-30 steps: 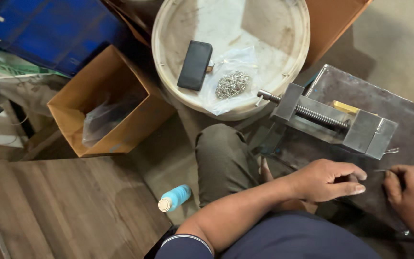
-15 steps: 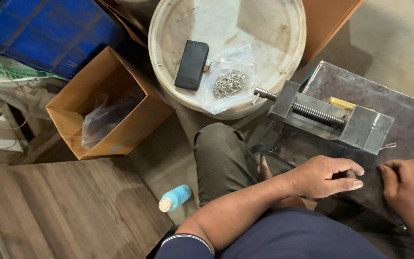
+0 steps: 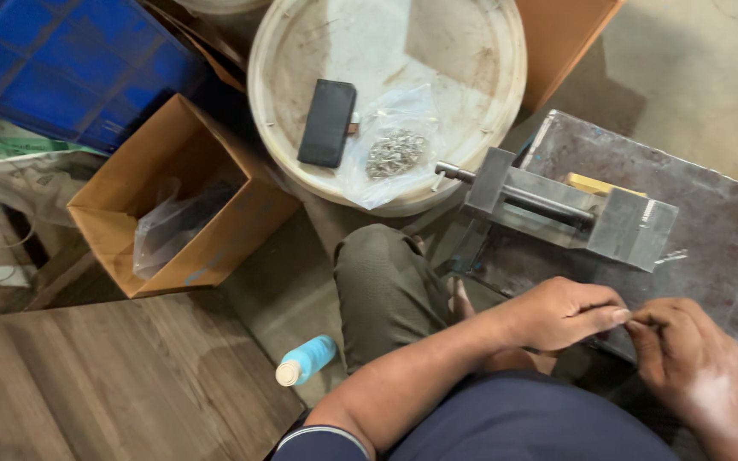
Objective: The person sits on the floor and uses a bench vise to assemble small metal parts. They pick up metal pieces from a plastic bag and a metal plate, place them into the vise, and tighten the screw mechanism to secure the components.
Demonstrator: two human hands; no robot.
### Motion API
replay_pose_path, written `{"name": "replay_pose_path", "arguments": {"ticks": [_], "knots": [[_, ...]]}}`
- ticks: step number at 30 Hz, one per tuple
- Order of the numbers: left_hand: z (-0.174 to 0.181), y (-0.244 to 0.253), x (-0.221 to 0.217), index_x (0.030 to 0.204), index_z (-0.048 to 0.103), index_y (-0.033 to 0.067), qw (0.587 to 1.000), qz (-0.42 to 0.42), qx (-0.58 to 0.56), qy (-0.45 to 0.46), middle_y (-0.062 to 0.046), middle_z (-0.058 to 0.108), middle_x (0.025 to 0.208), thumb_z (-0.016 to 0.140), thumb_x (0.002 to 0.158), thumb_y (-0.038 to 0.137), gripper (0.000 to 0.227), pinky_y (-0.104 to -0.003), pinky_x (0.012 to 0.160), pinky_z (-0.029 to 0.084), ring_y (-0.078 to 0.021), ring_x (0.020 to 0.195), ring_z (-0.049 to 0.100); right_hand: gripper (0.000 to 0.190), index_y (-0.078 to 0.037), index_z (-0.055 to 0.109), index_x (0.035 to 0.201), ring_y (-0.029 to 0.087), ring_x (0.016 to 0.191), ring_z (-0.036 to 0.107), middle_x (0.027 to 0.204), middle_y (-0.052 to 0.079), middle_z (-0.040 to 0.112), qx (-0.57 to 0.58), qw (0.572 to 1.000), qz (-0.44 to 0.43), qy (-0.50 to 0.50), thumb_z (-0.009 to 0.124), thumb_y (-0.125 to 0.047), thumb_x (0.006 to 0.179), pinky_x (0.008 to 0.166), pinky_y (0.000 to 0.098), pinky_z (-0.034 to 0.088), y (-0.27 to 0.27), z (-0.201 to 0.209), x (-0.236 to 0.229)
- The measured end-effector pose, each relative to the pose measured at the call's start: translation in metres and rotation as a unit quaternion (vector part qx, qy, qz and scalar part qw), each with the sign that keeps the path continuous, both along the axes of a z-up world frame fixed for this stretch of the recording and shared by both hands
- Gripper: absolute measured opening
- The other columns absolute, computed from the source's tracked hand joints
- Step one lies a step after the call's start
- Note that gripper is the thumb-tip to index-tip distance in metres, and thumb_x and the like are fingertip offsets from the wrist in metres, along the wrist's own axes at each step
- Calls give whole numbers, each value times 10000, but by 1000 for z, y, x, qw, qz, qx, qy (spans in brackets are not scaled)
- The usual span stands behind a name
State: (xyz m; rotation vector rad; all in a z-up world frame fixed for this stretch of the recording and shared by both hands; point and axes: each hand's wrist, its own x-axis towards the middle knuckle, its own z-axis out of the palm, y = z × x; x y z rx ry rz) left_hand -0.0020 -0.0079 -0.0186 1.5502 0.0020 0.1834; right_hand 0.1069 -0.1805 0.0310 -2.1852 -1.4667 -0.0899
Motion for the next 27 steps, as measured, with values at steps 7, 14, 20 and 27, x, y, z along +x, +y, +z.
{"name": "replay_pose_path", "arguments": {"ticks": [7,14,20,27], "knots": [[10,11,-2,963,647,40,986,-59,-141,73,-27,659,790,524,1097,241,271,-292,656,502,-108,709,603,158,-33,679,966,276,894,710,976,112,715,76,989,-10,130,756,-1,832,778,359,556,11,13,1],[11,16,-3,989,605,34,954,-88,-281,58,-1,626,819,495,1120,258,282,-261,665,509,-80,715,591,126,1,696,993,166,887,679,983,99,717,97,932,0,348,716,33,873,777,274,534,20,21,6],[3,15,-1,1034,633,11,942,-59,-328,37,-16,654,872,492,1137,287,326,-257,721,518,-75,784,601,95,-5,679,1010,132,853,636,977,89,667,109,907,-26,405,685,20,918,755,259,529,32,38,10],[10,11,-1,1100,627,9,946,-54,-314,59,-6,629,849,625,1057,202,198,-264,609,503,-67,740,578,112,-13,695,1014,215,811,694,933,110,687,76,992,-54,82,754,-12,919,709,316,534,69,76,40]]}}
